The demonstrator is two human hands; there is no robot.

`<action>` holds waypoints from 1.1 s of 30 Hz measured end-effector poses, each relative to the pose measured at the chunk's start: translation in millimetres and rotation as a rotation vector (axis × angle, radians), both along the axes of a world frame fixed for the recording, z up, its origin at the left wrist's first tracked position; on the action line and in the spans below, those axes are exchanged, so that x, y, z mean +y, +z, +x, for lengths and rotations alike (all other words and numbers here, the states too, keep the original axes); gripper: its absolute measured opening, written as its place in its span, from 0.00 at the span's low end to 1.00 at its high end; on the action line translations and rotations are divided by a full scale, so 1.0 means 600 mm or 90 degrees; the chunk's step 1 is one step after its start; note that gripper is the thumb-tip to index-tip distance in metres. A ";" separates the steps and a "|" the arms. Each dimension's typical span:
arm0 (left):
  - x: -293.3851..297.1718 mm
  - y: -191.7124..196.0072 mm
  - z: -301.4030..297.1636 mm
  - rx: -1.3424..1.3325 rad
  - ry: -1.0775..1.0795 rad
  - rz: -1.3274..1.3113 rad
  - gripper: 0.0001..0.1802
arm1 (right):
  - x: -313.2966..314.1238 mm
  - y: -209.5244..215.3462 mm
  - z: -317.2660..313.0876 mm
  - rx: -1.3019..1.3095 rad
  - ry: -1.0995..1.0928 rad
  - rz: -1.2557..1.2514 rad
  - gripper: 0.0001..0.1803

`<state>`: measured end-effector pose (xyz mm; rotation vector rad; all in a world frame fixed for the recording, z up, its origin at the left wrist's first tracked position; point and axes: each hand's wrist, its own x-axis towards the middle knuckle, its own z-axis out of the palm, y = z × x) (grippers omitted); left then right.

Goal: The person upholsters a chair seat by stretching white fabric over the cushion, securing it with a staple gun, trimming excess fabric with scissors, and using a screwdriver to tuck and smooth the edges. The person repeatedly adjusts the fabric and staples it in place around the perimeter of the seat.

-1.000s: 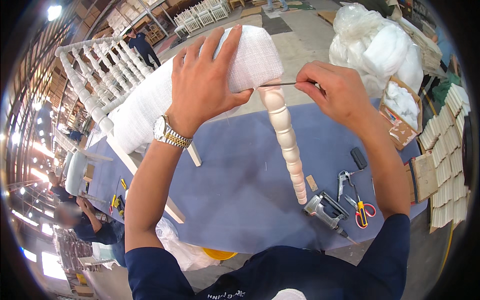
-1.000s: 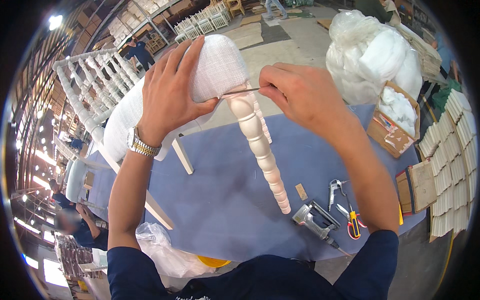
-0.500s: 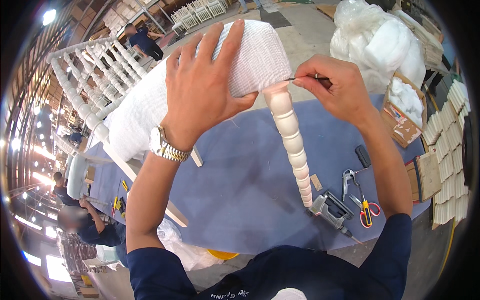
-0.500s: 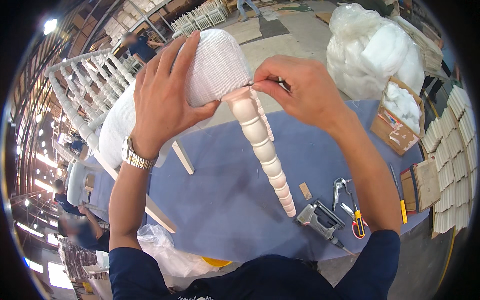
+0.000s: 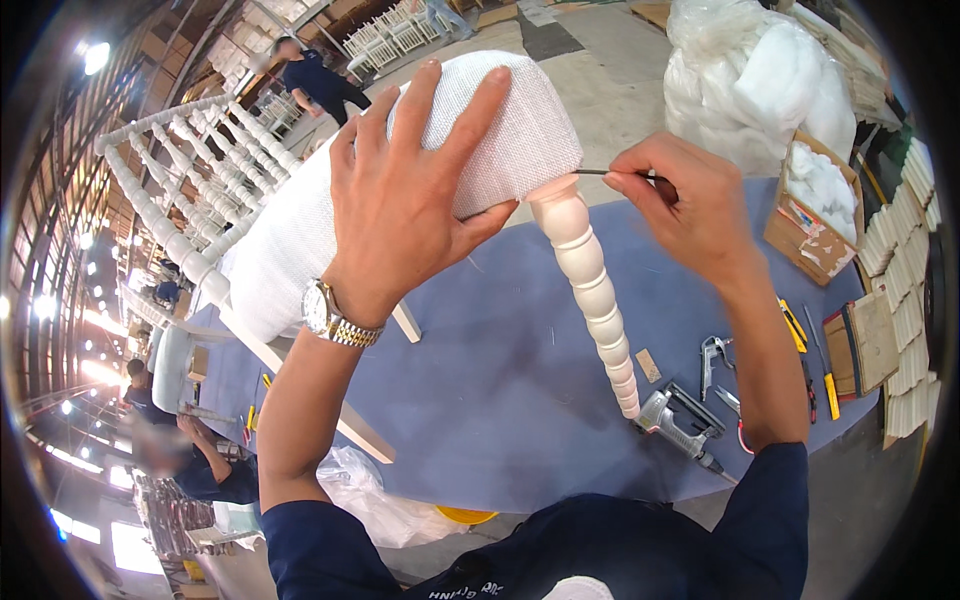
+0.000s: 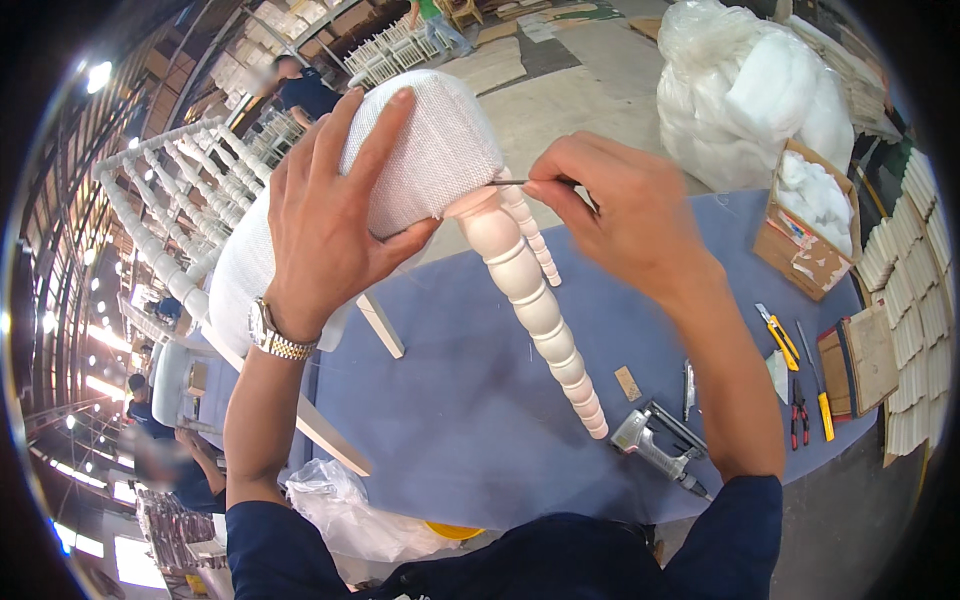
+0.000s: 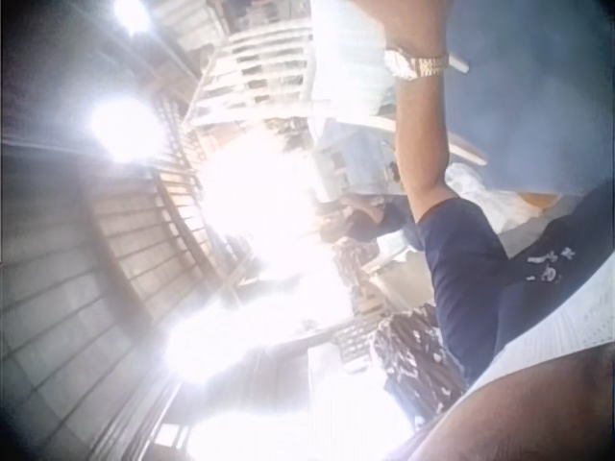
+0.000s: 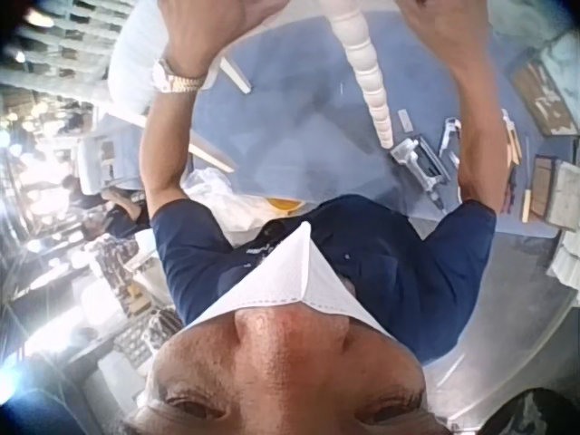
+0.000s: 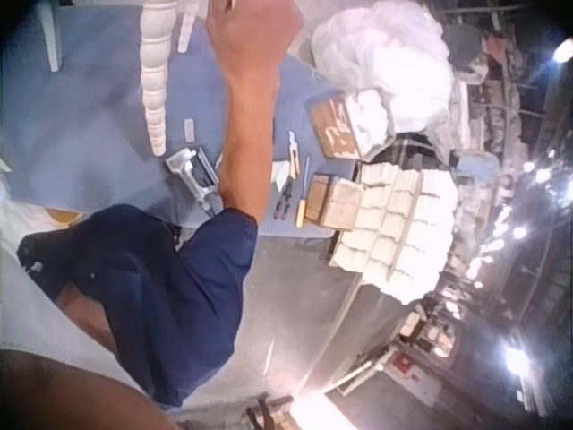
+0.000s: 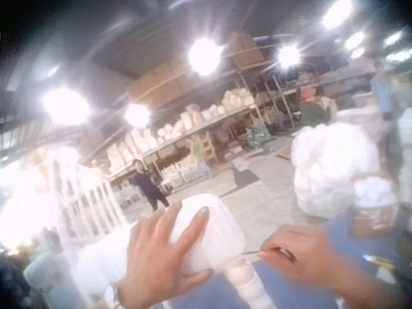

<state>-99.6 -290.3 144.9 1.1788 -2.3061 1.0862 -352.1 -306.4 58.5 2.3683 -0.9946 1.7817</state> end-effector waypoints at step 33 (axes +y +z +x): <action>-0.019 0.074 -0.028 0.018 -0.130 0.241 0.56 | -0.011 0.005 0.006 -0.013 0.142 0.039 0.05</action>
